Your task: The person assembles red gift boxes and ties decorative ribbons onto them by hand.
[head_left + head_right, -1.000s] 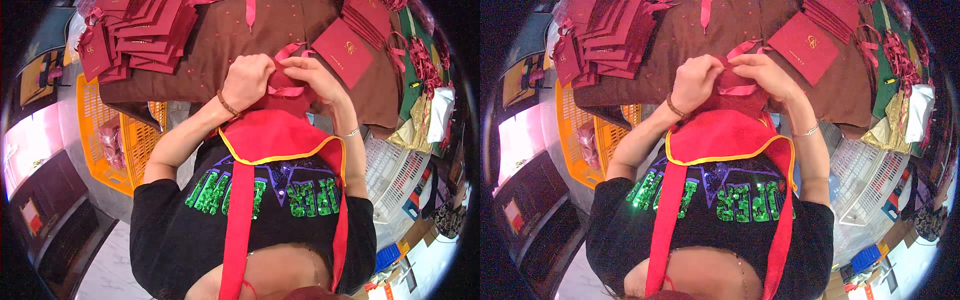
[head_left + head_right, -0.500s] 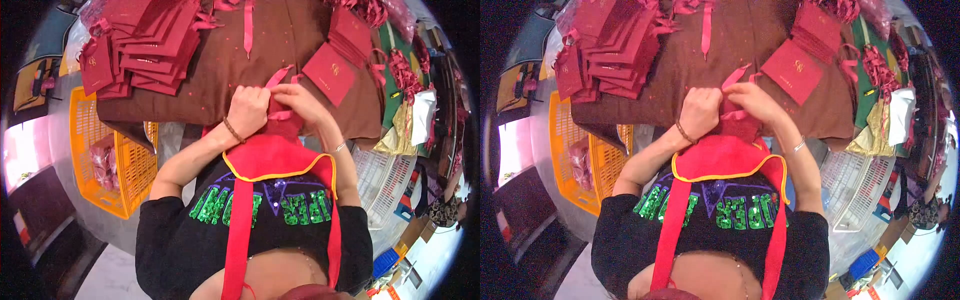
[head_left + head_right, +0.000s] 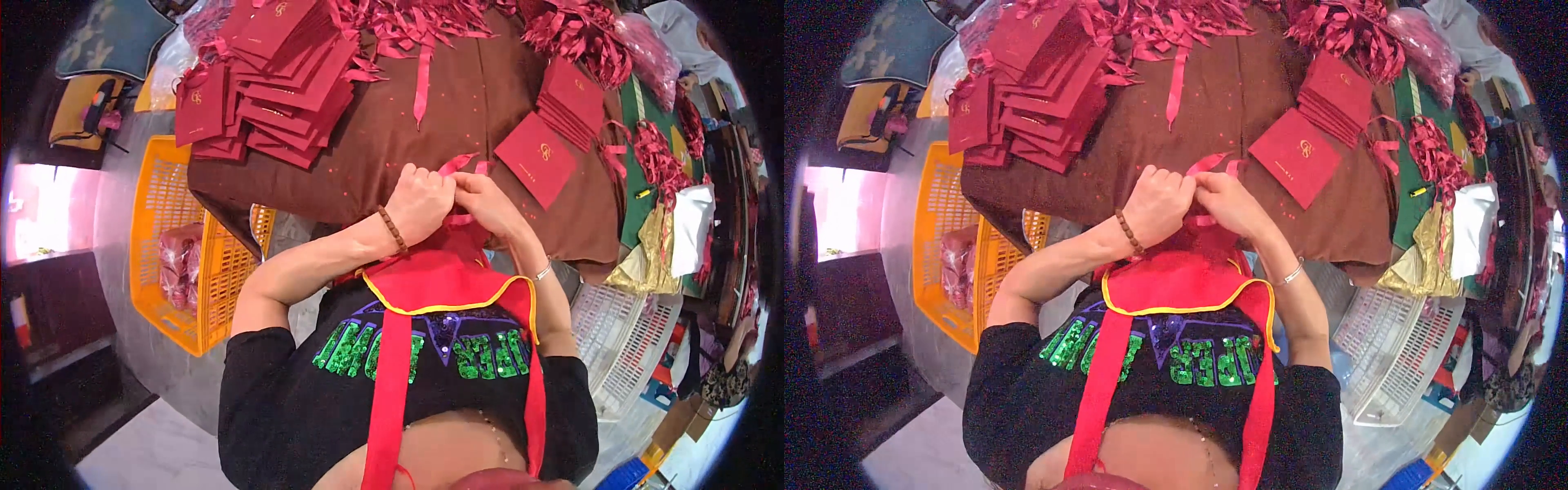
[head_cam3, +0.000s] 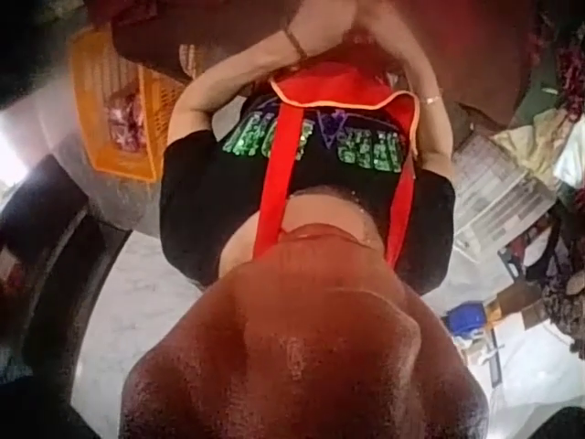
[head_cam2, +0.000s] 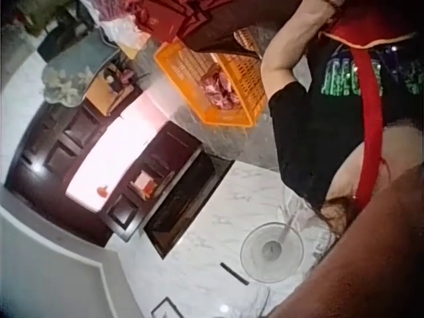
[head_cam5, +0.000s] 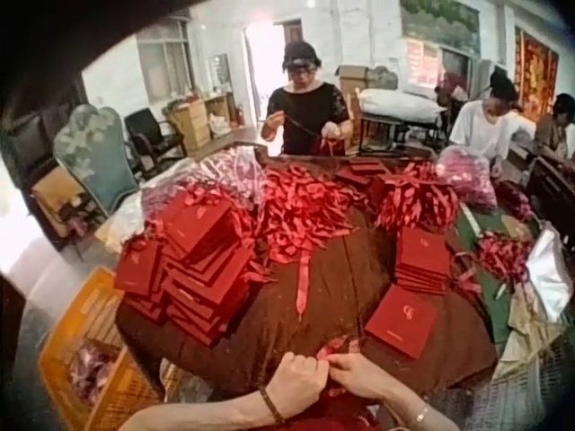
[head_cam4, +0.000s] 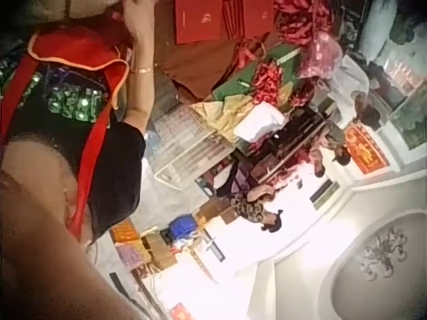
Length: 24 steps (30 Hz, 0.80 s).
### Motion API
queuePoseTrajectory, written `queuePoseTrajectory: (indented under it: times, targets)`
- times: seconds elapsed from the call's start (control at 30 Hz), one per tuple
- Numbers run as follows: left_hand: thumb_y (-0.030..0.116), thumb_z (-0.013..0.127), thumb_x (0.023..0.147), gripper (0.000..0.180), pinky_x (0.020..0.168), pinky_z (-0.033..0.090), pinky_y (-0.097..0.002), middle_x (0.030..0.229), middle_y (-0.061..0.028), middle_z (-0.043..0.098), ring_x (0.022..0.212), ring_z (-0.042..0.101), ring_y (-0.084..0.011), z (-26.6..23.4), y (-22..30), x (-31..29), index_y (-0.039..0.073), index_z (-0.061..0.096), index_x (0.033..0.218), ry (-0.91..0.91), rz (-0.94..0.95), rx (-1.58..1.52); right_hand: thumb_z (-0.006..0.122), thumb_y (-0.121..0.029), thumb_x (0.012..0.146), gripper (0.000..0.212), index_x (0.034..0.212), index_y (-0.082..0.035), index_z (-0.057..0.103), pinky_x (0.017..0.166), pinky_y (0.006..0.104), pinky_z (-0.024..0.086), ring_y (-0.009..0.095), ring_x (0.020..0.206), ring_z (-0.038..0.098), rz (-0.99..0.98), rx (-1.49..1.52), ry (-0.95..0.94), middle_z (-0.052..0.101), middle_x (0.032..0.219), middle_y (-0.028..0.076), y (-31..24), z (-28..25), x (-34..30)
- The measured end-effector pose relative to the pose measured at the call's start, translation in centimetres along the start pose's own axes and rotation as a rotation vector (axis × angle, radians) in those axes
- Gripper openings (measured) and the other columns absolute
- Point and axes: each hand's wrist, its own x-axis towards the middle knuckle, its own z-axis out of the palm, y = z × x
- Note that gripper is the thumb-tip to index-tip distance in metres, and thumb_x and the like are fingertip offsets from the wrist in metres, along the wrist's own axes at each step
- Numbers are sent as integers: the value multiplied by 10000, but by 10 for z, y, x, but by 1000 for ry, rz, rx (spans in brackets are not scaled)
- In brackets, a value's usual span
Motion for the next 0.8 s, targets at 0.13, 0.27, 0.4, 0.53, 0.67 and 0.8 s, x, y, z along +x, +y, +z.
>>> queuePoseTrajectory:
  times: [0.13,0.27,0.4,0.53,0.67,0.8]
  targets:
    - [80,538,660,122,632,391,-359,665,-89,546,634,543,-240,-1,5,6,45,527,777,-56,20,4,458,-90,885,229,1037,48,558,778,250,440,95,877,540,-61,-128,15,612,925,31,11,-2,-3]
    - [81,518,701,119,624,398,-360,701,-91,561,663,553,-246,1,5,4,38,535,811,-83,56,-110,442,-84,869,270,1084,41,546,795,284,452,151,919,570,-1,95,45,621,965,95,14,-4,-17]
    - [44,510,725,151,612,418,-398,720,-123,583,687,577,-302,-2,8,14,17,533,872,-154,-15,-297,452,-89,851,308,1122,34,534,832,309,457,192,974,585,-165,80,7,620,1036,152,32,-14,-15]
    - [23,533,745,150,584,433,-428,720,-150,588,690,580,-356,-3,15,24,20,530,895,-183,-137,-374,462,-58,885,294,1158,42,506,867,248,415,110,1001,520,-103,68,-60,593,1045,60,32,-17,-14]
    - [162,564,828,131,618,450,-395,727,-136,571,683,563,-345,-5,1,36,38,565,869,-188,-245,-645,534,-56,848,240,1076,18,526,787,265,456,125,903,572,-153,146,69,632,974,85,39,-22,-16]
    - [216,534,828,217,718,425,-351,787,-131,546,814,532,-277,0,-37,60,24,632,807,-445,-113,-593,605,-93,821,183,964,0,540,667,288,486,150,784,624,-143,-67,207,657,843,122,19,-26,-27]
